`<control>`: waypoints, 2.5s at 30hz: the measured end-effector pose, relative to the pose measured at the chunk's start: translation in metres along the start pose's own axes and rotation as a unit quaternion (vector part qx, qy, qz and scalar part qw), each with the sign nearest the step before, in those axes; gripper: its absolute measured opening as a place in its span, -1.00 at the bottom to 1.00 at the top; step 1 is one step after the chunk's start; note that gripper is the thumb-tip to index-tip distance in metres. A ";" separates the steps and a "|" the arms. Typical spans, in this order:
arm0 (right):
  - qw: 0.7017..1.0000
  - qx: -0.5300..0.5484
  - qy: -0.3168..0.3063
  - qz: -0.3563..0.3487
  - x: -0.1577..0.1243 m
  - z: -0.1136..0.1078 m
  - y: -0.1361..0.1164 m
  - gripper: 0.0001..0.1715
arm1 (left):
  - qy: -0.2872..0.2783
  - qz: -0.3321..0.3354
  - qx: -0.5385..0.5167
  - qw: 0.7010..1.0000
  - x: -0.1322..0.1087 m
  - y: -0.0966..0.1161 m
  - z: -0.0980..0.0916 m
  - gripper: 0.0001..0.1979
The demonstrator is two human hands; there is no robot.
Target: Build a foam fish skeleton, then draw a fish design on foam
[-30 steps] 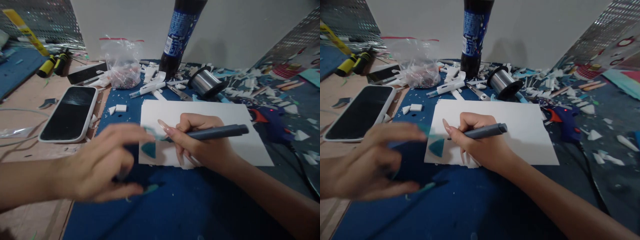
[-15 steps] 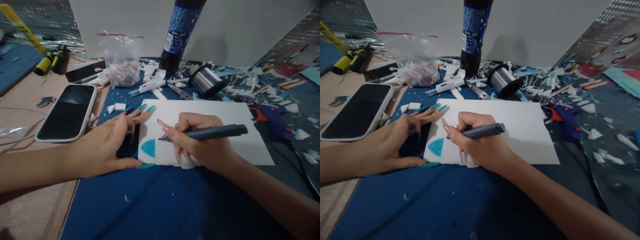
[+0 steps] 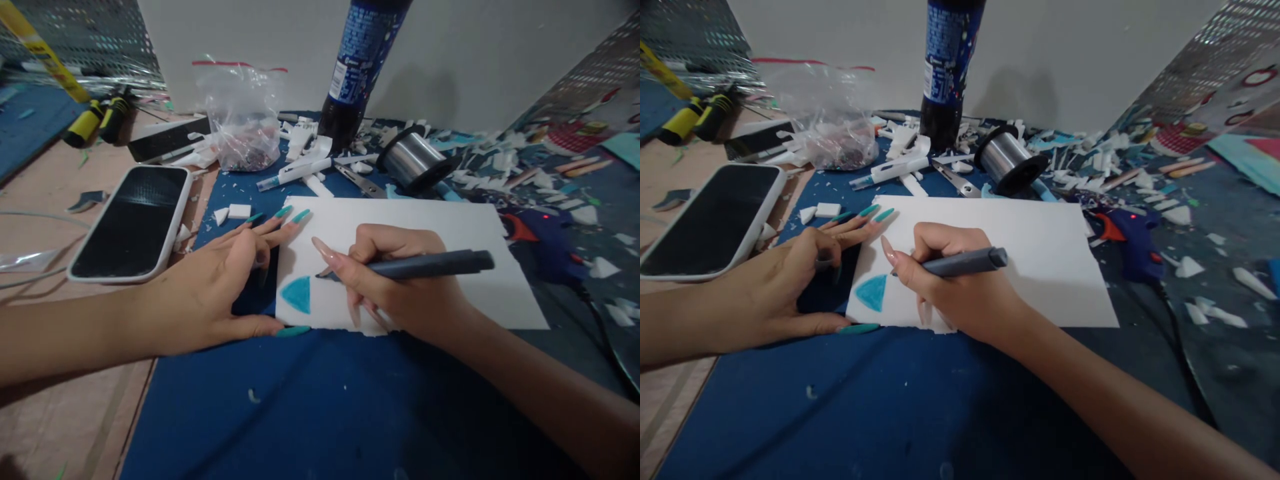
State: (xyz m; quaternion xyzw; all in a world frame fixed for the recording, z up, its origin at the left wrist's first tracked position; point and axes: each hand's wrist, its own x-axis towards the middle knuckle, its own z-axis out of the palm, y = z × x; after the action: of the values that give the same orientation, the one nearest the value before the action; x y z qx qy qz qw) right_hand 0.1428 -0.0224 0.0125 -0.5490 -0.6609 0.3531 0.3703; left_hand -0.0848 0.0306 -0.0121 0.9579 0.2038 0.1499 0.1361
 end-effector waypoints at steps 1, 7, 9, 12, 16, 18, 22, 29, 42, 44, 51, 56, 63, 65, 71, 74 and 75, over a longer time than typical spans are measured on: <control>1.000 -0.004 0.001 -0.003 0.000 0.000 0.000 -0.53 | 0.001 0.001 -0.003 1.000 0.000 0.000 0.000 -0.56; 1.000 -0.019 -0.007 -0.022 0.001 -0.001 0.000 -0.51 | -0.007 -0.011 -0.008 1.000 0.000 -0.001 0.000 -0.55; 0.999 -0.028 -0.004 -0.021 0.001 -0.001 -0.001 -0.52 | -0.005 -0.010 -0.010 1.000 0.001 -0.001 0.000 -0.55; 0.999 -0.041 -0.004 -0.023 0.001 -0.001 -0.001 -0.52 | 0.000 -0.005 -0.014 1.000 0.001 -0.001 -0.001 -0.55; 0.999 -0.040 -0.014 -0.031 0.001 -0.002 -0.001 -0.51 | 0.000 -0.004 -0.028 1.000 0.001 -0.001 0.000 -0.55; 0.999 -0.045 -0.010 -0.026 0.001 -0.001 -0.001 -0.52 | 0.002 -0.004 -0.032 0.999 0.001 -0.001 0.001 -0.56; 0.998 -0.051 -0.010 -0.022 0.000 -0.001 -0.002 -0.53 | 0.000 -0.004 -0.015 1.000 0.001 -0.001 0.001 -0.55; 0.998 -0.048 -0.021 -0.026 0.000 -0.001 -0.001 -0.51 | -0.007 0.002 0.000 1.000 0.001 -0.001 -0.001 -0.54; 0.995 -0.055 -0.057 -0.057 0.003 -0.005 0.000 -0.53 | -0.007 0.000 -0.011 1.000 0.001 0.000 -0.001 -0.58; 0.995 -0.051 -0.056 -0.058 0.004 -0.005 0.000 -0.53 | -0.010 -0.004 -0.015 1.000 0.001 0.000 -0.001 -0.57; 0.993 -0.065 -0.050 -0.081 0.002 -0.004 -0.002 -0.52 | -0.022 -0.006 -0.017 1.000 0.002 -0.001 -0.001 -0.54; 0.993 -0.059 -0.057 -0.086 0.001 -0.004 -0.001 -0.55 | -0.023 -0.005 -0.008 1.000 0.001 -0.001 -0.002 -0.55; 0.992 -0.067 -0.057 -0.087 0.000 -0.005 0.001 -0.54 | -0.016 -0.004 -0.019 1.000 0.001 -0.001 -0.001 -0.54; 0.993 -0.056 -0.065 -0.087 0.000 -0.005 0.002 -0.54 | -0.017 -0.004 -0.014 1.000 0.001 -0.001 0.000 -0.55; 0.991 -0.009 -0.098 -0.089 0.000 -0.007 0.001 -0.54 | -0.022 -0.006 -0.007 1.000 0.000 -0.001 -0.001 -0.50; 0.992 -0.007 -0.098 -0.078 -0.002 -0.008 0.001 -0.53 | -0.023 -0.006 -0.010 1.000 0.001 -0.001 -0.001 -0.50; 0.992 -0.004 -0.100 -0.075 -0.002 -0.008 0.001 -0.53 | -0.025 -0.007 -0.011 1.000 0.001 -0.001 -0.001 -0.50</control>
State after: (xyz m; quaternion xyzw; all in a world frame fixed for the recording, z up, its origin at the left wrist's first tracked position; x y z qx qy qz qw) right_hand 0.1505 -0.0237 0.0147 -0.4614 -0.7352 0.3753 0.3252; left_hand -0.0850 0.0325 -0.0111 0.9582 0.2054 0.1275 0.1531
